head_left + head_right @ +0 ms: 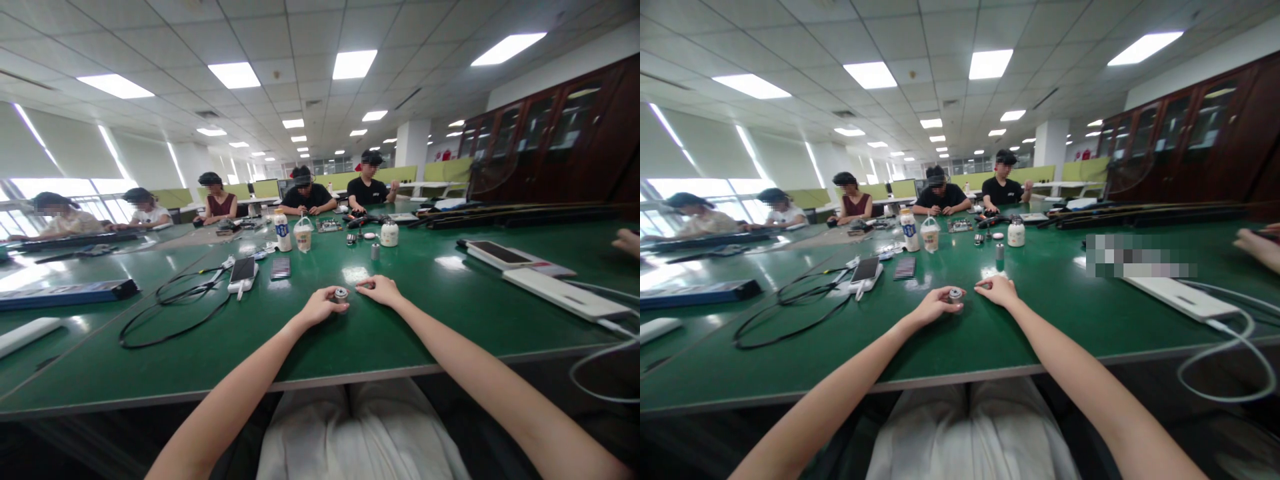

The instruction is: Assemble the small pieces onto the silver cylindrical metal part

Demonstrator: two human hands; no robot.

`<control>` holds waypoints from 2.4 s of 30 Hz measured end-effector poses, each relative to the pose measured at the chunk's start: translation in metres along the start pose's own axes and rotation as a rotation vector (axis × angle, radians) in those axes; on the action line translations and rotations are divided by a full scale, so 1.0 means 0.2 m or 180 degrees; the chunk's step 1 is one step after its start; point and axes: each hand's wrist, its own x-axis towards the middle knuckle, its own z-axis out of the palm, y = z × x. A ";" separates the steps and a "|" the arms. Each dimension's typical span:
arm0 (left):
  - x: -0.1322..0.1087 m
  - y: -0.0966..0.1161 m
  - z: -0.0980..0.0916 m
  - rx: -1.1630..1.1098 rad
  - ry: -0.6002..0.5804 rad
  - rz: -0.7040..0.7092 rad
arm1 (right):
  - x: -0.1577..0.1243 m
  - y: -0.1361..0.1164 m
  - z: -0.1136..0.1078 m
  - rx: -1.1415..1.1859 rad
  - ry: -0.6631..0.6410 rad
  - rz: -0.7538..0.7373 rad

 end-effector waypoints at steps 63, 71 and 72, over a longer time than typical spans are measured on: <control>-0.05 0.07 -0.02 0.0955 0.0052 0.0633 | -0.09 -0.25 0.01 0.1751 0.0747 -0.0710; -0.06 0.07 -0.03 0.0990 0.0029 0.0628 | -0.04 -0.08 0.06 0.1361 0.0143 -0.0323; -0.06 0.07 -0.03 0.0999 0.0031 0.0629 | -0.04 -0.07 0.06 0.1321 0.0165 -0.0276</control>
